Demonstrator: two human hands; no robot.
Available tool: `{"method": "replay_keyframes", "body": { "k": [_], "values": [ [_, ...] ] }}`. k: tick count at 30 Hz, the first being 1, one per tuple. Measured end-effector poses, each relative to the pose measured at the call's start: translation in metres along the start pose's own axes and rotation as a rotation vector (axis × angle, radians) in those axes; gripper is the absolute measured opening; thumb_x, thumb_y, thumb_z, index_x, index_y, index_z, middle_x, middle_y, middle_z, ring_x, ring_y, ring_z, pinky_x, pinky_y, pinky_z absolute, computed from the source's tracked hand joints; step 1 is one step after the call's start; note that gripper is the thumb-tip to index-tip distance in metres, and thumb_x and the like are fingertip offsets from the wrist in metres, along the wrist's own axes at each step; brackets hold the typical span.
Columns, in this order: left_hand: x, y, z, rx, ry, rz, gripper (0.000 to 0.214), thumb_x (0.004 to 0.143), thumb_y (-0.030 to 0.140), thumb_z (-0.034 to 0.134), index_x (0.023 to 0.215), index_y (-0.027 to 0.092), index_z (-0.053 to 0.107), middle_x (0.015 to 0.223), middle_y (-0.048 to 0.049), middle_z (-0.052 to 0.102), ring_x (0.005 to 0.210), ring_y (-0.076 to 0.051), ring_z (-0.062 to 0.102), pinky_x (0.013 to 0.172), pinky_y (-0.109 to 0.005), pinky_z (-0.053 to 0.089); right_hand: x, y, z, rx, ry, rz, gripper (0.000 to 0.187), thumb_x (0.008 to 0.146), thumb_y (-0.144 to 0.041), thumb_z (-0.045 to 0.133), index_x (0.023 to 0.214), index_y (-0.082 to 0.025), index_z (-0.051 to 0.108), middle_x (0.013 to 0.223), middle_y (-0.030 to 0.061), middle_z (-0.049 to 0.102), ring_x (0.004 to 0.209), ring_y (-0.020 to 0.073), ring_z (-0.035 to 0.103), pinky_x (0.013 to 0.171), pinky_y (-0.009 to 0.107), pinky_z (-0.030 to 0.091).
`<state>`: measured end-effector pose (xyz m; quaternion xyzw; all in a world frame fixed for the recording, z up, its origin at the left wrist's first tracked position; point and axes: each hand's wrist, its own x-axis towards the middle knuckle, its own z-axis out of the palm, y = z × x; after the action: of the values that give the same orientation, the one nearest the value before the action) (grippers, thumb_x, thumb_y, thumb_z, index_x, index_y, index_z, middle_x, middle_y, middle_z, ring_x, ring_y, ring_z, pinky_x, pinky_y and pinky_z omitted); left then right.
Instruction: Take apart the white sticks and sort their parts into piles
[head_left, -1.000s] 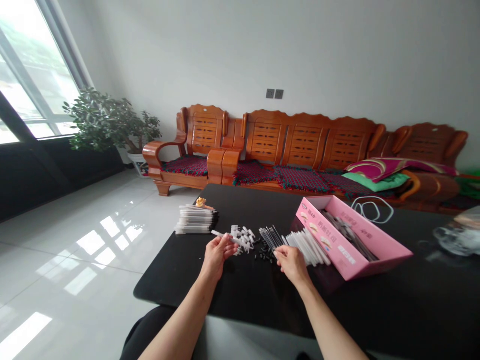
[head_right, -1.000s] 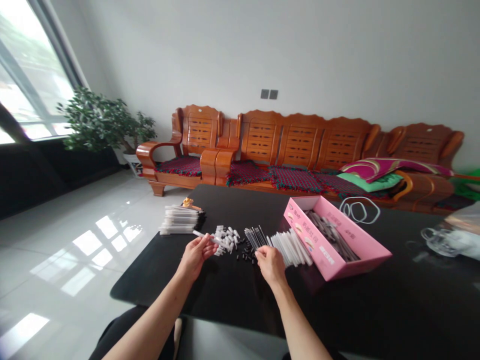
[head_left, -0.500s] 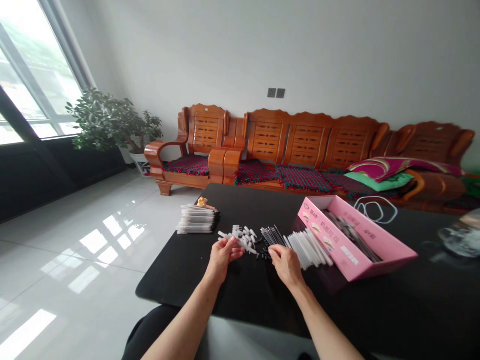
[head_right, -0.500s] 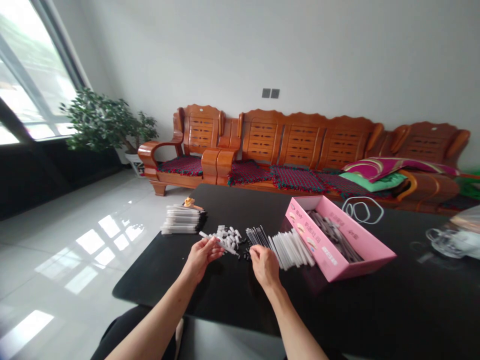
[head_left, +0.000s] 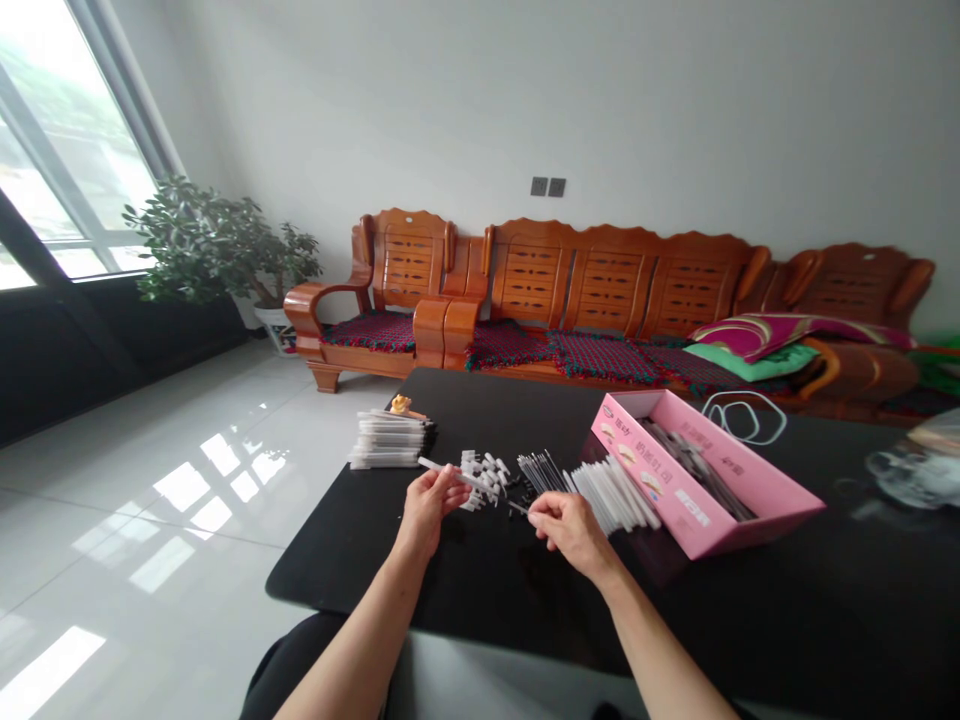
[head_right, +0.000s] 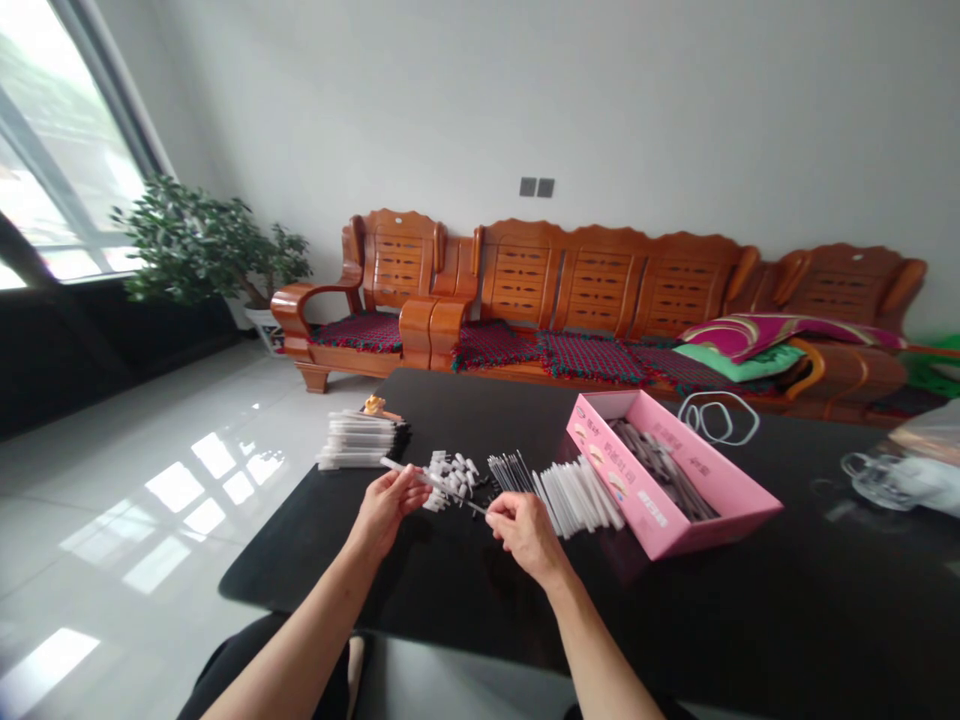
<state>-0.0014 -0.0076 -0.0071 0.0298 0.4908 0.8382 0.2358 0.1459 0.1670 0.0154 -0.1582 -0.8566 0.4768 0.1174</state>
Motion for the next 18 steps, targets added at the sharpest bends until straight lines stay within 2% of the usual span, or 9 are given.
{"method": "replay_keyframes", "body": {
  "k": [3,6,11,14,18],
  "values": [
    [0.006,0.008,-0.007,-0.039,0.068,0.039,0.02,0.078,0.026,0.069,0.084,0.007,0.063,0.066,-0.0082,0.069,0.061,-0.015,0.068,0.059,-0.022,0.057,0.002,0.008,-0.017,-0.022,0.063,0.045,0.016,0.074,-0.029,0.055,0.071,-0.016,0.064,0.056,-0.0005,0.061,0.044,0.0099,0.054,0.041,0.018,0.038],
    [0.008,0.011,-0.01,-0.051,0.095,0.064,0.019,0.079,0.024,0.067,0.086,0.007,0.063,0.068,-0.0084,0.069,0.061,-0.014,0.068,0.06,-0.022,0.057,0.004,0.019,-0.033,-0.114,0.182,0.159,0.016,0.074,-0.029,0.053,0.07,-0.017,0.063,0.056,0.0004,0.062,0.043,0.0115,0.054,0.041,0.021,0.037],
    [0.004,0.005,-0.004,-0.001,0.031,0.023,0.024,0.077,0.026,0.07,0.091,0.008,0.062,0.074,-0.0105,0.071,0.067,-0.017,0.07,0.062,-0.025,0.057,0.007,0.036,-0.042,-0.572,0.432,0.228,0.019,0.073,-0.025,0.052,0.057,-0.02,0.06,0.061,0.0045,0.065,0.057,0.0169,0.059,0.049,0.026,0.035],
    [0.0,0.0,0.001,0.021,-0.039,-0.01,0.027,0.075,0.027,0.072,0.093,0.009,0.061,0.078,-0.0111,0.071,0.069,-0.019,0.07,0.063,-0.026,0.057,0.007,0.04,-0.038,-0.705,0.445,0.281,0.021,0.075,-0.023,0.05,0.057,-0.021,0.062,0.064,0.0065,0.066,0.063,0.0189,0.06,0.05,0.027,0.032],
    [-0.008,-0.005,0.006,0.055,-0.171,-0.018,0.034,0.072,0.031,0.074,0.096,0.011,0.059,0.085,-0.0123,0.071,0.074,-0.02,0.07,0.065,-0.028,0.057,0.007,0.035,-0.031,-0.65,0.408,0.251,0.018,0.076,-0.021,0.05,0.069,-0.019,0.067,0.071,0.0094,0.068,0.071,0.0216,0.063,0.054,0.028,0.036]
  ]
}}
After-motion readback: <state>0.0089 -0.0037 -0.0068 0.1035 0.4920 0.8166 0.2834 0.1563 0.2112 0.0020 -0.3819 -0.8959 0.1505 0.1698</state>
